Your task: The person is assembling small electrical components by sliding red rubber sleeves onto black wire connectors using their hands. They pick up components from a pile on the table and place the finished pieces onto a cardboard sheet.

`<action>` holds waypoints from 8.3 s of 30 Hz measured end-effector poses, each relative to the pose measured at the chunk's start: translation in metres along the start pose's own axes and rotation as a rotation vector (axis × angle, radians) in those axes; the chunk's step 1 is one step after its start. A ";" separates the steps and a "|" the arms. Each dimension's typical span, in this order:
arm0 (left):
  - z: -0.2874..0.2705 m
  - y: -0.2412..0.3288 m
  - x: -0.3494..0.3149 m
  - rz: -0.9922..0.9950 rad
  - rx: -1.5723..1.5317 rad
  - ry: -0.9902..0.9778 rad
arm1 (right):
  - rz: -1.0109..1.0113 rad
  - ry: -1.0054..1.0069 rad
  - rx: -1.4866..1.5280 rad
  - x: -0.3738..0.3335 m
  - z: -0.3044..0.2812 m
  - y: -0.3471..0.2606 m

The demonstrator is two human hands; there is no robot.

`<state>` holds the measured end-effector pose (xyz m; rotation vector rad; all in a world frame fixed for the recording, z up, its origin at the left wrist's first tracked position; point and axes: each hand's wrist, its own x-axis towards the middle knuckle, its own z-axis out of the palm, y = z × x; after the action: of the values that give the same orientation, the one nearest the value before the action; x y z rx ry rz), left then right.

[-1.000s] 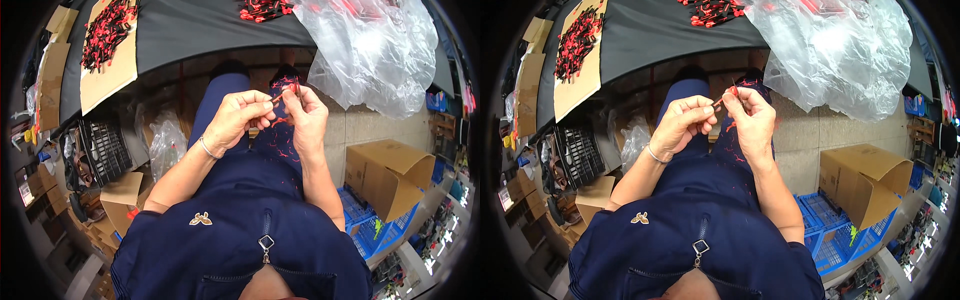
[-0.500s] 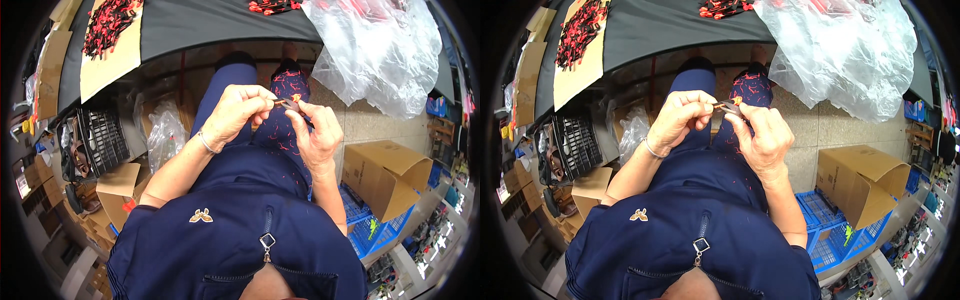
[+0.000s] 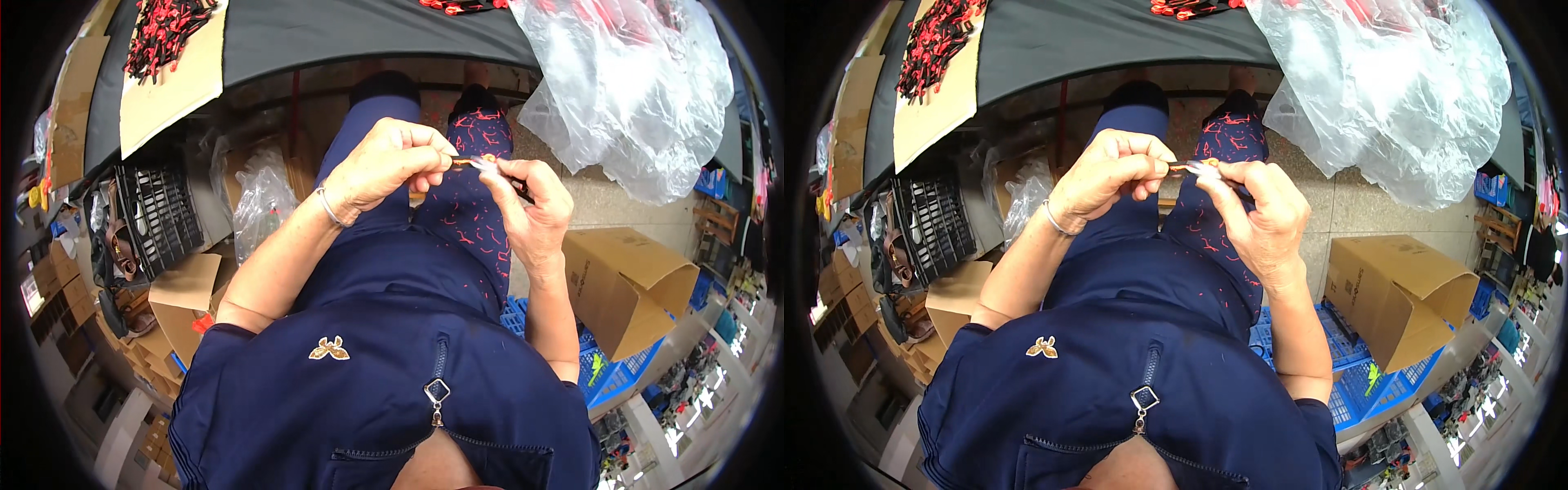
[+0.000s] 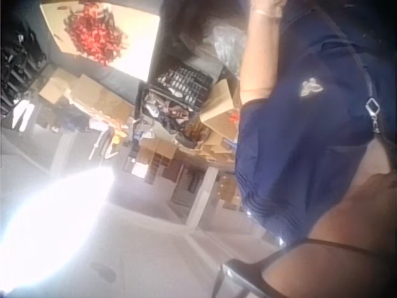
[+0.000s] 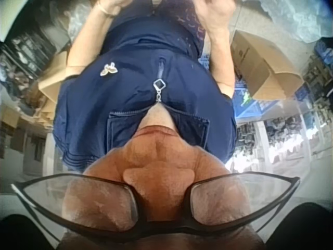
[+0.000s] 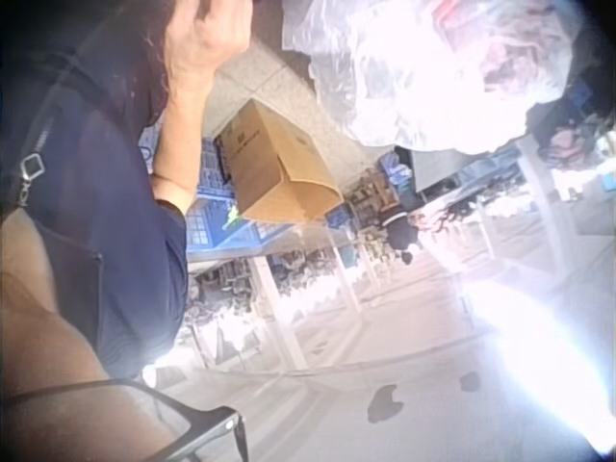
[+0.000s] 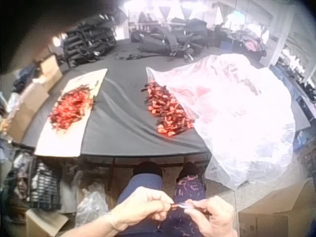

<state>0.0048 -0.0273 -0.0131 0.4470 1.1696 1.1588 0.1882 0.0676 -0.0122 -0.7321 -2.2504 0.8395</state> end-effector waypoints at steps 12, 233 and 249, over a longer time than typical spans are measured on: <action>0.000 0.006 0.002 0.047 0.088 -0.037 | -0.125 -0.062 -0.071 0.004 -0.004 -0.002; -0.015 0.004 0.028 0.169 0.107 0.161 | -0.147 -0.024 -0.161 0.030 0.017 0.013; -0.012 0.002 0.034 0.080 0.038 0.104 | -0.145 -0.027 -0.125 0.030 0.017 0.020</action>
<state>-0.0089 -0.0002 -0.0325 0.4705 1.2755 1.2429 0.1621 0.0939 -0.0268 -0.6074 -2.3654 0.6478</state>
